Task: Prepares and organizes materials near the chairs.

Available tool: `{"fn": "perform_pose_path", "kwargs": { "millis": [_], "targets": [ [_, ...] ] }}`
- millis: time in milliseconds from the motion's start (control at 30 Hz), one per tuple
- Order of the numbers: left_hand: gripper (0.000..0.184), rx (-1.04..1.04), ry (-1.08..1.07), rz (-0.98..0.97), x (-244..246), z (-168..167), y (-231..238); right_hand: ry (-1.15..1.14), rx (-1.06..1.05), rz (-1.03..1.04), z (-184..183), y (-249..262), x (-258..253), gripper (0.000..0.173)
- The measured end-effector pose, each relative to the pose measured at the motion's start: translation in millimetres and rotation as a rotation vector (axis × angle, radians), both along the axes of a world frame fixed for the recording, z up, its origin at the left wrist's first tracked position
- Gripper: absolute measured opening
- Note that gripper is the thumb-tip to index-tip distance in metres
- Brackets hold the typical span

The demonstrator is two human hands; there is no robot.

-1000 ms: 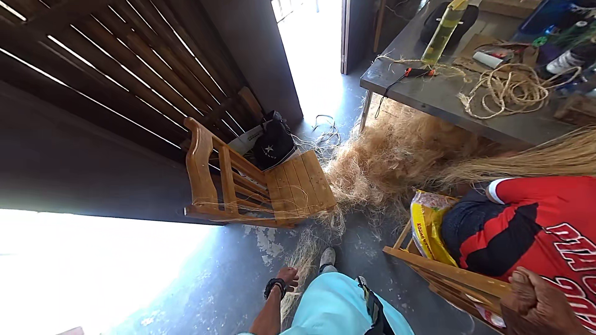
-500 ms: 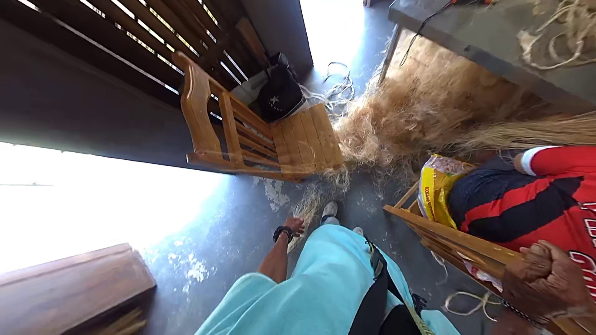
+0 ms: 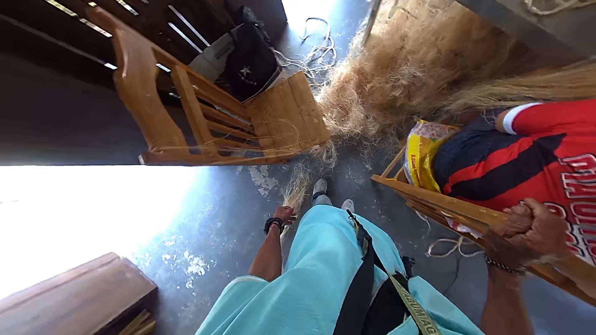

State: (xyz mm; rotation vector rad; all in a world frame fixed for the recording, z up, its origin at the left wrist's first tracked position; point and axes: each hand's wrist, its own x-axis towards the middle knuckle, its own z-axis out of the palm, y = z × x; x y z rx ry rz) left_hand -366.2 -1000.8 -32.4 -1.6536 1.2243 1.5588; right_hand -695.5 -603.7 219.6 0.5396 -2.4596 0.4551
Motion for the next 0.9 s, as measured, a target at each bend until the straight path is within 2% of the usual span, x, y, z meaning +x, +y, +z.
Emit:
{"fn": "perform_pose_path", "kwargs": {
  "millis": [233,367,667,900],
  "targets": [
    [0.041,-0.041,0.020,-0.046,-8.5,10.9,-3.1,-0.049,0.024,-0.057,6.0,-2.7,2.0,0.026],
    [0.042,-0.058,0.028,-0.054,-17.8,3.8,-8.7,-0.024,-0.008,-0.069,0.3,-4.0,1.6,0.028],
    [0.041,-0.098,0.030,-0.131,-52.6,15.9,-21.5,0.042,-0.077,-0.072,-6.3,-6.4,2.4,0.026],
    [0.042,-0.102,0.070,-0.119,-45.7,-18.3,-36.6,0.121,-0.070,-0.122,-10.7,-8.9,1.7,0.026]
  ]
}}
